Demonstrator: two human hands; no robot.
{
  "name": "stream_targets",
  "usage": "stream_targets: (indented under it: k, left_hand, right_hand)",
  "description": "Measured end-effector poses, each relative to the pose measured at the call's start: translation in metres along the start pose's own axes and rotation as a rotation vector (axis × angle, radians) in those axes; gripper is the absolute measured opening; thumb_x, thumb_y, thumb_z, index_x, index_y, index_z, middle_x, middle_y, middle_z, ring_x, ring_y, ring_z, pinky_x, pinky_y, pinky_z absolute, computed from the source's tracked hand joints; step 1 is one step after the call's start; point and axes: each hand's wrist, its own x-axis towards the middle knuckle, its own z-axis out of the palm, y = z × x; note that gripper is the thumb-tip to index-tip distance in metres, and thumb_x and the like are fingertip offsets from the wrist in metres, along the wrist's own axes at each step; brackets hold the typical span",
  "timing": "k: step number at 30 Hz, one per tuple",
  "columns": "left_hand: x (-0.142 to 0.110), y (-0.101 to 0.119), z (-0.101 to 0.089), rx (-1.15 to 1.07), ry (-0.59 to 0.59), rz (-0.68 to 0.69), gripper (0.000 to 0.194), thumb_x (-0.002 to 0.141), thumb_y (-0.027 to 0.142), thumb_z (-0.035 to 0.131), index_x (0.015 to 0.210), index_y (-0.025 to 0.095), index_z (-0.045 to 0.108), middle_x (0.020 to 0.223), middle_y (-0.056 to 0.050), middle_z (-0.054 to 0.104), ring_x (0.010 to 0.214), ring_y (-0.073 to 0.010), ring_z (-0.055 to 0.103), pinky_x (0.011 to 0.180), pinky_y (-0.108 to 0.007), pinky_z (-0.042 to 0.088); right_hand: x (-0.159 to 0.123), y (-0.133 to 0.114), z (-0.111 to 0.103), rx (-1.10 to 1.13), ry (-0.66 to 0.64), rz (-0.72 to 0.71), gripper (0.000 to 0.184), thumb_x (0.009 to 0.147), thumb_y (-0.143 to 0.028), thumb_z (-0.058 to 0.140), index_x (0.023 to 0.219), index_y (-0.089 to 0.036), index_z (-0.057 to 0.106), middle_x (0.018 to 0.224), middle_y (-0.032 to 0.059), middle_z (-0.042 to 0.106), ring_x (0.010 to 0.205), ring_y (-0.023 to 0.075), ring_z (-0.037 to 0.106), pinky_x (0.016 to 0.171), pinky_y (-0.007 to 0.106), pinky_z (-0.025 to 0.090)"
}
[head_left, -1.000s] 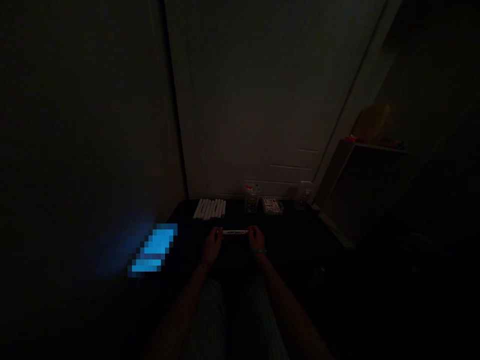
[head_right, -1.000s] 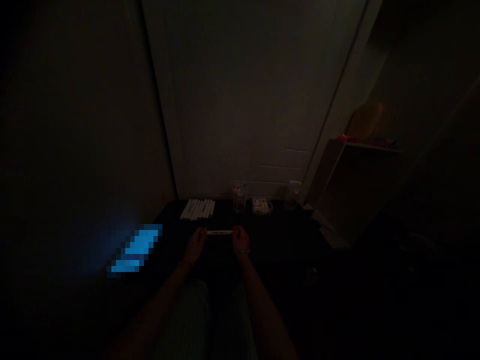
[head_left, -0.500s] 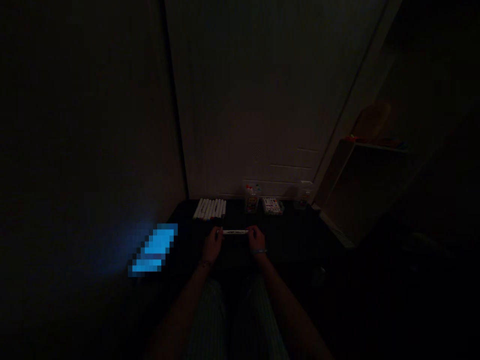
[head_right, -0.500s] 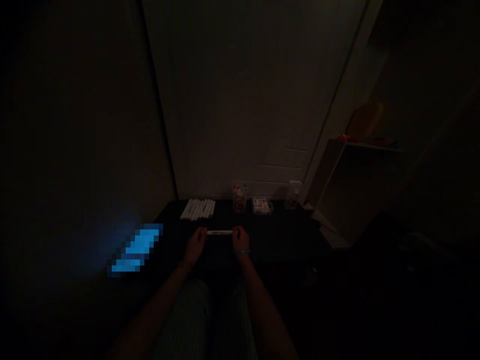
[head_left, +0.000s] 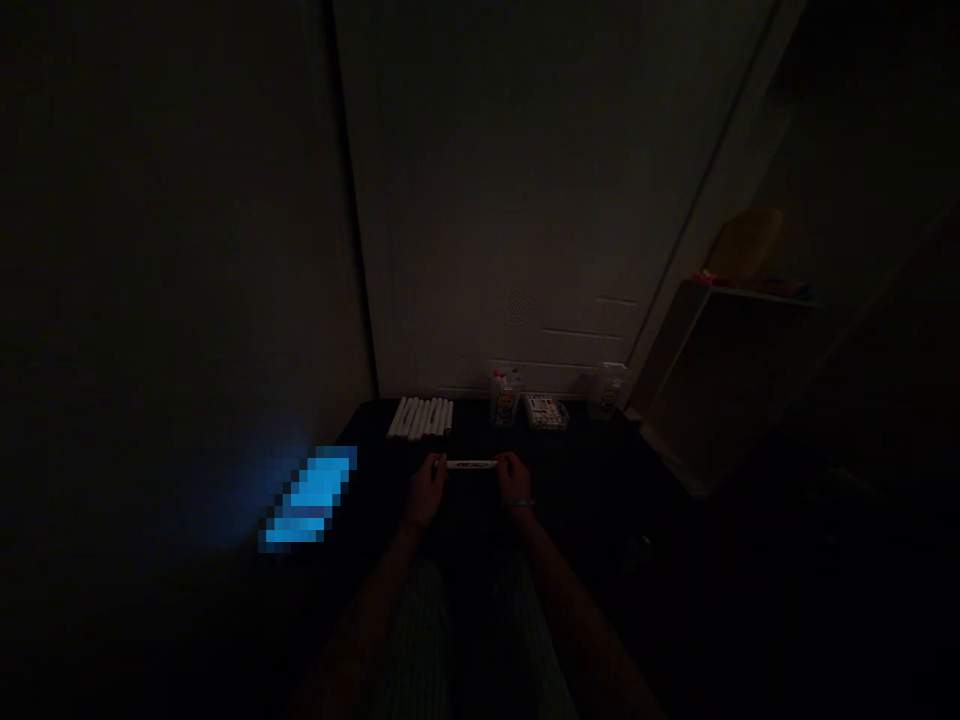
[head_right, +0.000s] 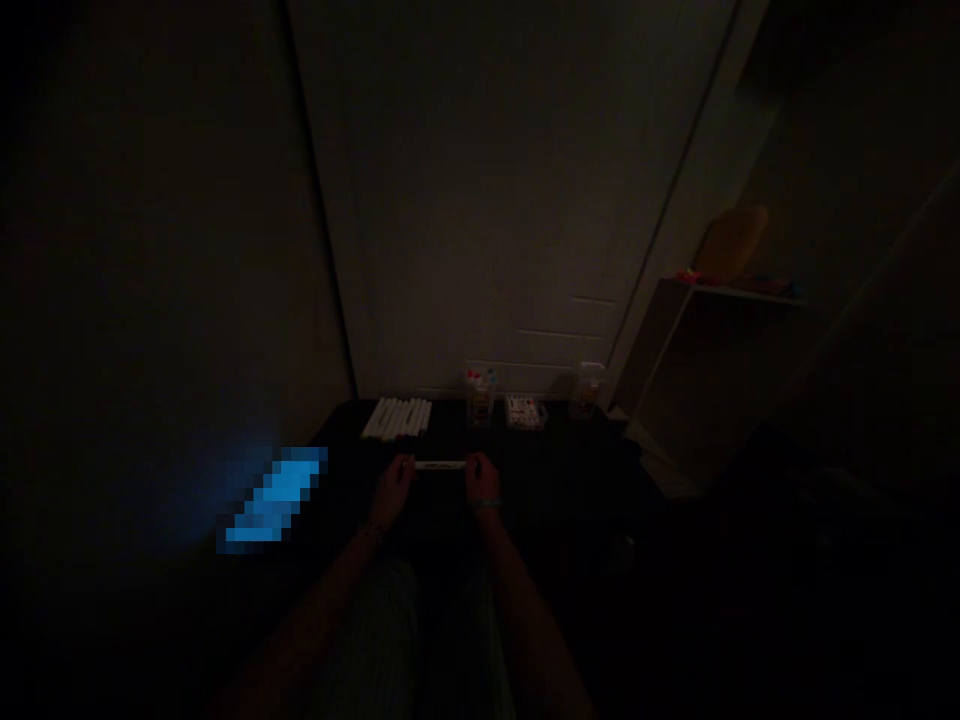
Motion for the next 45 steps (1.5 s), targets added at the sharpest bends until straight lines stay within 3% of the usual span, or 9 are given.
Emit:
stream_targets:
  k: [22, 35, 39, 45]
  left_hand:
    - [0.0012, -0.0047, 0.0033, -0.008, 0.009, -0.006, 0.03, 0.081, 0.045, 0.032, 0.074, 0.021, 0.05, 0.06, 0.003, 0.054, 0.057, -0.0113, 0.051, 0.055, -0.021, 0.035]
    - [0.0035, -0.0007, 0.001, -0.154, 0.019, -0.014, 0.033, 0.078, 0.048, 0.036, 0.078, 0.019, 0.051, 0.063, 0.003, 0.053, 0.062, -0.0117, 0.05, 0.061, -0.022, 0.039]
    - [0.0015, 0.0011, -0.0006, -0.117, 0.013, -0.016, 0.036, 0.078, 0.05, 0.035, 0.069, 0.019, 0.05, 0.057, 0.004, 0.047, 0.055, -0.0094, 0.045, 0.055, -0.02, 0.036]
    - [0.0013, 0.0013, -0.0007, -0.112, 0.017, -0.025, 0.039, 0.078, 0.052, 0.033, 0.071, 0.018, 0.051, 0.06, 0.004, 0.048, 0.058, -0.0091, 0.043, 0.056, -0.019, 0.034]
  right_hand:
    - [-0.0004, -0.0025, -0.0018, -0.004, 0.005, -0.001, 0.024, 0.081, -0.027, 0.035, 0.081, -0.019, 0.058, 0.078, 0.001, 0.06, 0.074, 0.0134, 0.054, 0.068, 0.022, 0.039]
    - [0.0004, -0.001, -0.0002, 0.025, 0.029, -0.048, 0.028, 0.085, -0.032, 0.032, 0.089, -0.019, 0.056, 0.087, 0.0032, 0.059, 0.081, 0.0133, 0.052, 0.074, 0.023, 0.038]
    - [0.0001, -0.0019, -0.0006, 0.008, 0.011, -0.013, 0.029, 0.085, -0.035, 0.031, 0.084, -0.019, 0.055, 0.08, 0.0017, 0.058, 0.074, 0.0126, 0.051, 0.068, 0.022, 0.038]
    - [0.0005, -0.0018, -0.0003, -0.022, 0.017, 0.018, 0.032, 0.084, -0.039, 0.032, 0.074, -0.018, 0.053, 0.067, -0.0005, 0.055, 0.061, 0.0106, 0.047, 0.06, 0.02, 0.036]
